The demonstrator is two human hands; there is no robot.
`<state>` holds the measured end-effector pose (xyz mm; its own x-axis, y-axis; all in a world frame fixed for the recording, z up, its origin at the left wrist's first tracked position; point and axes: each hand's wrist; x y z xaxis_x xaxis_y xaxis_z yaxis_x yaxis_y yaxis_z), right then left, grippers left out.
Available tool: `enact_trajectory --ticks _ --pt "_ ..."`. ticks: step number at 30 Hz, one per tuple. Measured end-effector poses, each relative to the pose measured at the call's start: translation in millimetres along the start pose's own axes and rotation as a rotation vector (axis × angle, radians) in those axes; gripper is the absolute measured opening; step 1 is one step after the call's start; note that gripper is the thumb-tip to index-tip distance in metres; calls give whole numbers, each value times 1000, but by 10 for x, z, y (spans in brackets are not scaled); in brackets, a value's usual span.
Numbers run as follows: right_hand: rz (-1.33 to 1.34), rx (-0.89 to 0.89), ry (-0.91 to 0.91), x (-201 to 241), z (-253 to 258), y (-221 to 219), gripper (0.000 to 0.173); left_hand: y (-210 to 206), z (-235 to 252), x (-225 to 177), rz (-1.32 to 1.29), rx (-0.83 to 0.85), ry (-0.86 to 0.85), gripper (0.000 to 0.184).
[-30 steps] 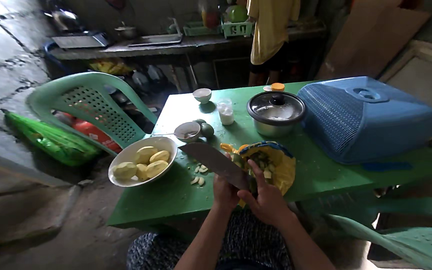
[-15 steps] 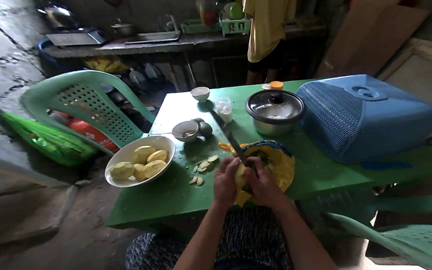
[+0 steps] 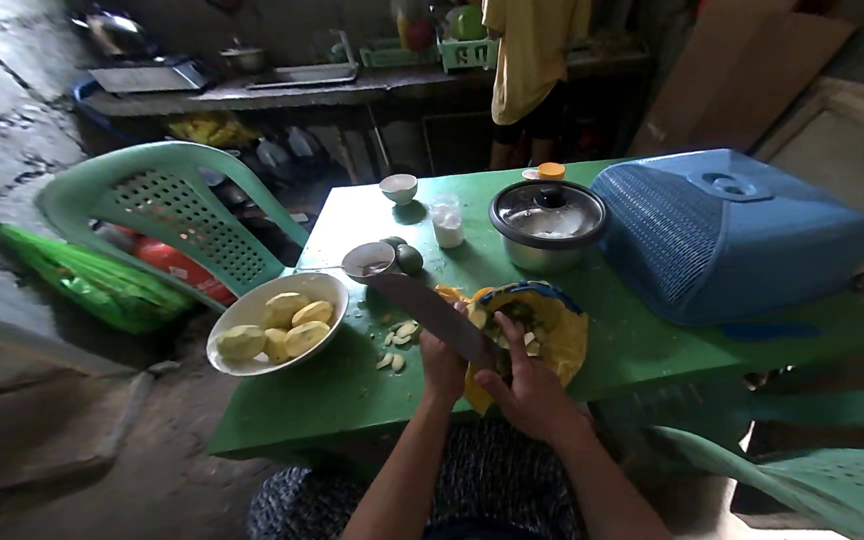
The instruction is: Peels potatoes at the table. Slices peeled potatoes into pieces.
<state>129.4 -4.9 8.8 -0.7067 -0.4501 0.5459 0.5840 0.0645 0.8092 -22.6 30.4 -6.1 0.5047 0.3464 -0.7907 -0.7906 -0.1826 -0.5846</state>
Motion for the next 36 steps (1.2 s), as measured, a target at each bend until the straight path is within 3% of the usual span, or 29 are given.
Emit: enact_trajectory --ticks 9,14,19,24,32,36 --pt "-133 -124 -8 36 27 -97 93 -51 -134 -42 6 -27 -28 16" --pt "-20 -75 -53 35 110 -71 80 -59 -170 -19 88 -20 -9 18" --pt "90 -32 43 -35 72 -3 86 -27 -128 -49 -53 22 43 21" --pt "88 -25 115 -106 -10 65 93 9 -97 -96 -28 128 66 19" --pt "83 -97 130 -111 -13 40 84 64 -99 -106 57 232 -31 21" --pt "221 -35 80 -96 25 64 75 89 -126 -93 165 289 -181 18"
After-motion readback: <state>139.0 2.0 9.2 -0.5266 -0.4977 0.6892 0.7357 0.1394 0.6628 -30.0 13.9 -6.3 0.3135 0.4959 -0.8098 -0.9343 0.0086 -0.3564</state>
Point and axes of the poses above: each hand's wrist, its own z-axis towards the middle knuckle, its own y-axis out of the back of the hand, x = y × z, and after that the axes turned 15 degrees about -z, right-handed
